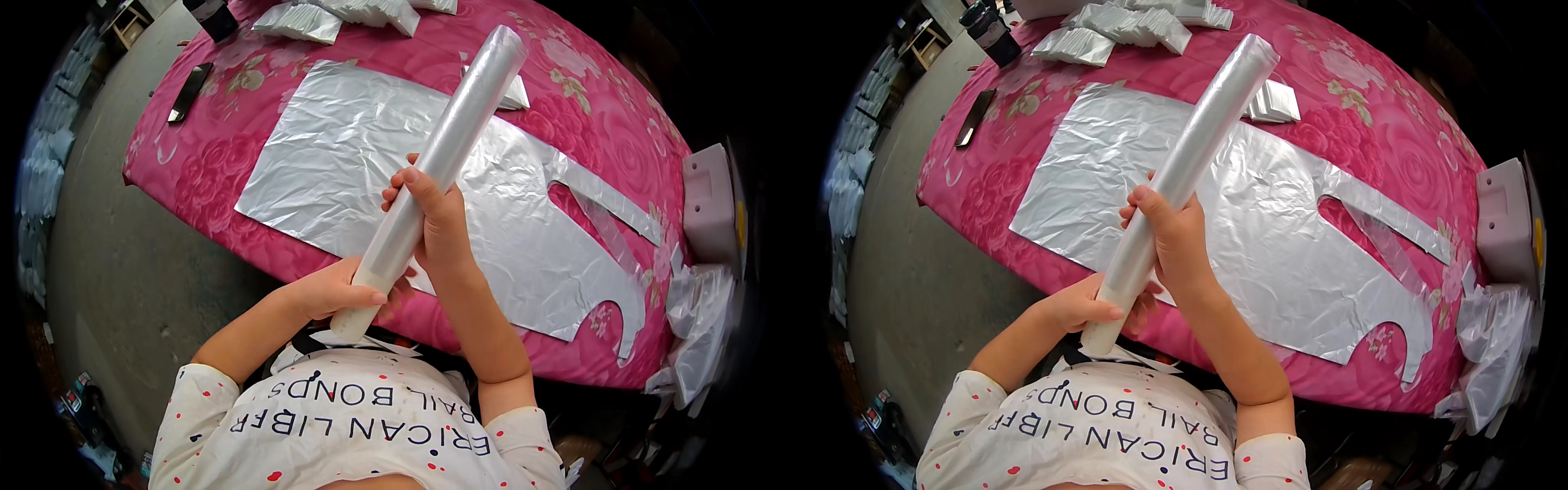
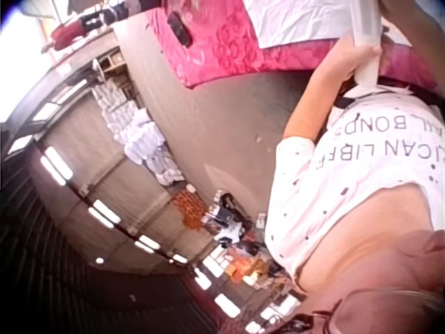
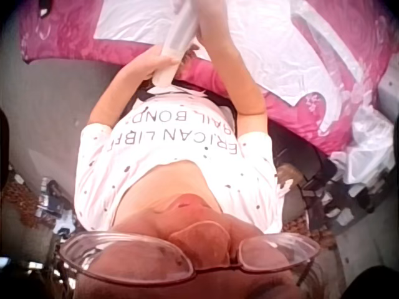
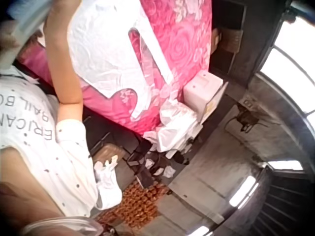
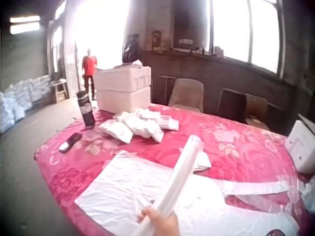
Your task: The person unrolls a roll of clear plastic wrap on a pink floral tablecloth, places small white rectangular items onto the film, folds the film around them to create sealed packets, and stacks the finished packets on the table.
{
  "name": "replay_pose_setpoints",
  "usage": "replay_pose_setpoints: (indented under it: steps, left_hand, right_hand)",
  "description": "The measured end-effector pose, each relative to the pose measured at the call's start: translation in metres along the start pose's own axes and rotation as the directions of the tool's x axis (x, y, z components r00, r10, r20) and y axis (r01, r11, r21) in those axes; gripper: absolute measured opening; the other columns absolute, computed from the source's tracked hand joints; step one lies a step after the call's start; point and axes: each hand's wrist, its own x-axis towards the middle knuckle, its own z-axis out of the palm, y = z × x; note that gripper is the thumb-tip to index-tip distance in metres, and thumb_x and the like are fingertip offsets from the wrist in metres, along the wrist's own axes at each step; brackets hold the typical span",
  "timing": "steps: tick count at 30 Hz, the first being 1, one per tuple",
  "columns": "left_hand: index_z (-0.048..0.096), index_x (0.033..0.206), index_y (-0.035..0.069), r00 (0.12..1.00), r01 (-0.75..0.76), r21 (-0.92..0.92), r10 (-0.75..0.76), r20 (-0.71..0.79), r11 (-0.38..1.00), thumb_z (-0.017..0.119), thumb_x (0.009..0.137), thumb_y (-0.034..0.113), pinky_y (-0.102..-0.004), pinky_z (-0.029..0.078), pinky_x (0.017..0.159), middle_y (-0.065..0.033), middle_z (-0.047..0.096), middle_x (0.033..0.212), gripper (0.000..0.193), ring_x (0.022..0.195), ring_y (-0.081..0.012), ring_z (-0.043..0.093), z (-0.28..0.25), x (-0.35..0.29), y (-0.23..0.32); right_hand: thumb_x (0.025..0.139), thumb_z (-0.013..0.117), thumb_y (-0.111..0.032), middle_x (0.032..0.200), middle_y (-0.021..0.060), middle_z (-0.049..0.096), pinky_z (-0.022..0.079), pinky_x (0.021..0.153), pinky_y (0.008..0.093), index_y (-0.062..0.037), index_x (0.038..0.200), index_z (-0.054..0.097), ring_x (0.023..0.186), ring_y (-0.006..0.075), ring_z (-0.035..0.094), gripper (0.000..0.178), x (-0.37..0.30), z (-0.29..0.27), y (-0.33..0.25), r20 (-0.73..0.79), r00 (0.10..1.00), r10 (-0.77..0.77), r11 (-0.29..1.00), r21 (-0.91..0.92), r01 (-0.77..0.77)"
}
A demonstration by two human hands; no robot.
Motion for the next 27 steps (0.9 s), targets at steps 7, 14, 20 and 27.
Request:
replay_pose_setpoints:
  steps: [7,14,20,27]
  left_hand:
    - [0.044,0.118,0.001,0.863,-0.051,0.295,0.191,-0.468,0.954,0.056,0.086,0.035,-0.0284,0.047,0.072,-0.0092,0.058,0.093,0.048,0.08,-0.0133,0.056,0.004,0.012,-0.017]
    - [0.051,0.107,0.002,0.908,0.216,0.216,-0.114,-0.404,0.952,0.057,0.088,0.028,-0.0272,0.049,0.061,-0.0049,0.057,0.08,0.033,0.066,-0.0115,0.057,-0.002,-0.018,-0.022]
    - [0.052,0.105,0.002,0.863,0.347,0.122,-0.265,-0.43,0.93,0.058,0.087,0.022,-0.0279,0.049,0.061,-0.0045,0.057,0.08,0.028,0.066,-0.0114,0.056,-0.001,-0.043,-0.032]
    - [0.052,0.106,0.001,0.854,0.376,0.122,-0.292,-0.431,0.919,0.058,0.087,0.019,-0.028,0.048,0.063,-0.0051,0.057,0.08,0.027,0.067,-0.0112,0.056,-0.001,-0.056,-0.039]
  right_hand:
    - [0.08,0.067,-0.02,0.089,0.0113,0.053,0.052,0.069,0.0319,0.0019,0.116,0.037,0.078,0.019,0.058,0.052,-0.003,-0.016,0.028,-0.158,0.987,0.016,0.999,-0.041,-0.022]
    - [0.081,0.066,-0.021,0.09,0.0109,0.056,0.053,0.073,0.0325,-0.0001,0.116,0.038,0.082,0.0196,0.06,0.05,0.025,-0.058,-0.001,-0.208,0.978,-0.033,0.998,0.04,0.042]
    - [0.086,0.058,-0.023,0.094,0.0037,0.06,0.043,0.069,0.0223,-0.0038,0.106,0.055,0.078,0.0086,0.053,0.028,0.051,-0.135,-0.051,-0.347,0.898,-0.268,0.911,-0.395,0.119]
    - [0.085,0.058,-0.026,0.067,-0.0022,0.056,0.035,0.052,0.0188,-0.0073,0.086,0.061,0.054,0.0031,0.045,0.019,0.044,-0.134,-0.083,-0.146,0.955,0.259,0.628,-0.726,-0.282]
